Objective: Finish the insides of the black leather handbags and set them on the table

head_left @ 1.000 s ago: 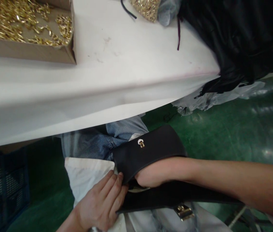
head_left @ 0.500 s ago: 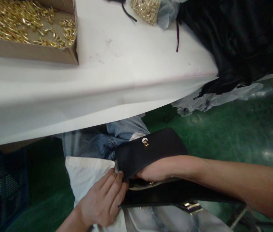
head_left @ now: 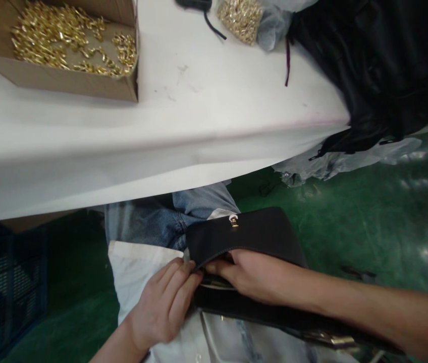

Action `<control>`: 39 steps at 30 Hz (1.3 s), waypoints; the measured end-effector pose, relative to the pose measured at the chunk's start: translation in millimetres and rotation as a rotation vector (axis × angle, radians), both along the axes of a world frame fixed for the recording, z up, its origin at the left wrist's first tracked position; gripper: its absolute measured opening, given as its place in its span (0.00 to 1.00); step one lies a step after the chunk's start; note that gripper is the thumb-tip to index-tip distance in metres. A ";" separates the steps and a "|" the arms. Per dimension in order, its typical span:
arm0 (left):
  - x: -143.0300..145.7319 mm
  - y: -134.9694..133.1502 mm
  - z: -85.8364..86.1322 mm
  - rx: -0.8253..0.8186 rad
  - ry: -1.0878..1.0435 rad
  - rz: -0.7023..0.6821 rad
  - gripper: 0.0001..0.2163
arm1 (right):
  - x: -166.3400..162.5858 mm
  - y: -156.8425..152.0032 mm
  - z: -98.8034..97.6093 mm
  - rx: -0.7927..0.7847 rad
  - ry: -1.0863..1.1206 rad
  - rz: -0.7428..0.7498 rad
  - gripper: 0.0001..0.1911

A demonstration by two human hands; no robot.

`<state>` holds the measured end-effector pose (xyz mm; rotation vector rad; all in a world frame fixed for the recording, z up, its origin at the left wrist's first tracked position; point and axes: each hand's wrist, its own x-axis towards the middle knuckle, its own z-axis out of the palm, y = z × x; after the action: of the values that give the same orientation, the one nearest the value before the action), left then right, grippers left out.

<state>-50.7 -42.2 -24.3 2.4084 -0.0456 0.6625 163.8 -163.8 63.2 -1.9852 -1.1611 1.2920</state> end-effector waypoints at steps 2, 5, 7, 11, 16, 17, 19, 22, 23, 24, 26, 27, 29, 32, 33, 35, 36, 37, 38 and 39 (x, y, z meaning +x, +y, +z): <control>0.1 -1.9 0.1 -0.075 0.032 0.028 0.13 | 3.7 2.7 11.5 -0.022 0.094 0.069 0.14; 3.0 -3.3 4.0 -0.151 0.062 0.041 0.13 | 9.3 8.5 28.6 -0.049 0.146 0.168 0.12; 5.8 -3.9 8.3 -0.191 0.078 0.051 0.14 | 10.2 11.6 34.7 -0.053 0.073 0.201 0.09; 10.1 -7.7 13.7 -0.288 0.119 0.093 0.15 | 4.2 12.1 34.6 -0.058 -0.072 0.221 0.08; 18.4 -10.2 17.5 -0.367 0.176 0.155 0.13 | 1.8 15.1 29.8 -0.113 -0.172 0.175 0.07; 20.5 -8.6 19.3 -0.388 0.198 0.148 0.13 | 3.2 17.2 29.1 -0.126 -0.175 0.174 0.08; 24.6 -2.2 24.4 -0.394 0.222 0.131 0.12 | 5.7 22.3 28.0 -0.134 -0.180 0.184 0.08; 29.0 14.1 34.4 -0.250 0.204 0.084 0.12 | 5.4 28.4 25.3 -0.107 -0.197 0.202 0.09; 29.9 20.7 37.8 -0.191 0.204 0.061 0.11 | 3.9 29.3 23.7 -0.089 -0.209 0.207 0.10; 30.6 27.2 40.9 -0.150 0.215 0.037 0.10 | 2.0 29.6 21.7 -0.063 -0.221 0.212 0.10; 31.5 39.3 45.3 -0.139 0.249 -0.031 0.08 | -1.8 28.0 16.7 0.004 -0.248 0.229 0.07; 31.7 44.1 46.5 -0.157 0.264 -0.066 0.08 | -3.4 26.5 14.2 0.039 -0.260 0.239 0.06; 31.9 50.6 47.0 -0.205 0.283 -0.124 0.09 | -5.1 23.1 10.1 0.093 -0.278 0.247 0.03; 32.6 53.3 45.5 -0.310 0.282 -0.134 0.12 | -5.0 20.2 10.0 0.122 -0.300 0.251 0.06; 33.1 53.6 45.4 -0.360 0.272 -0.130 0.12 | -4.7 20.6 12.2 0.127 -0.309 0.253 0.07; 34.0 55.8 48.0 -0.482 0.233 -0.122 0.13 | -4.3 23.4 19.2 0.126 -0.315 0.248 0.07; 34.4 58.3 51.0 -0.560 0.212 -0.102 0.14 | -4.3 25.6 23.7 0.126 -0.314 0.238 0.07; 34.7 62.0 55.2 -0.650 0.194 -0.064 0.16 | -4.4 28.0 28.1 0.126 -0.314 0.226 0.07; 34.9 66.5 60.4 -0.740 0.178 -0.008 0.18 | -4.8 30.3 32.1 0.124 -0.313 0.219 0.06; 35.2 71.2 66.1 -0.808 0.163 0.063 0.21 | -5.3 32.2 35.1 0.120 -0.311 0.217 0.06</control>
<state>-15.5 29.0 41.8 1.6726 0.3097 0.3973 158.4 -131.5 98.3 -2.0644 -1.5992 1.0046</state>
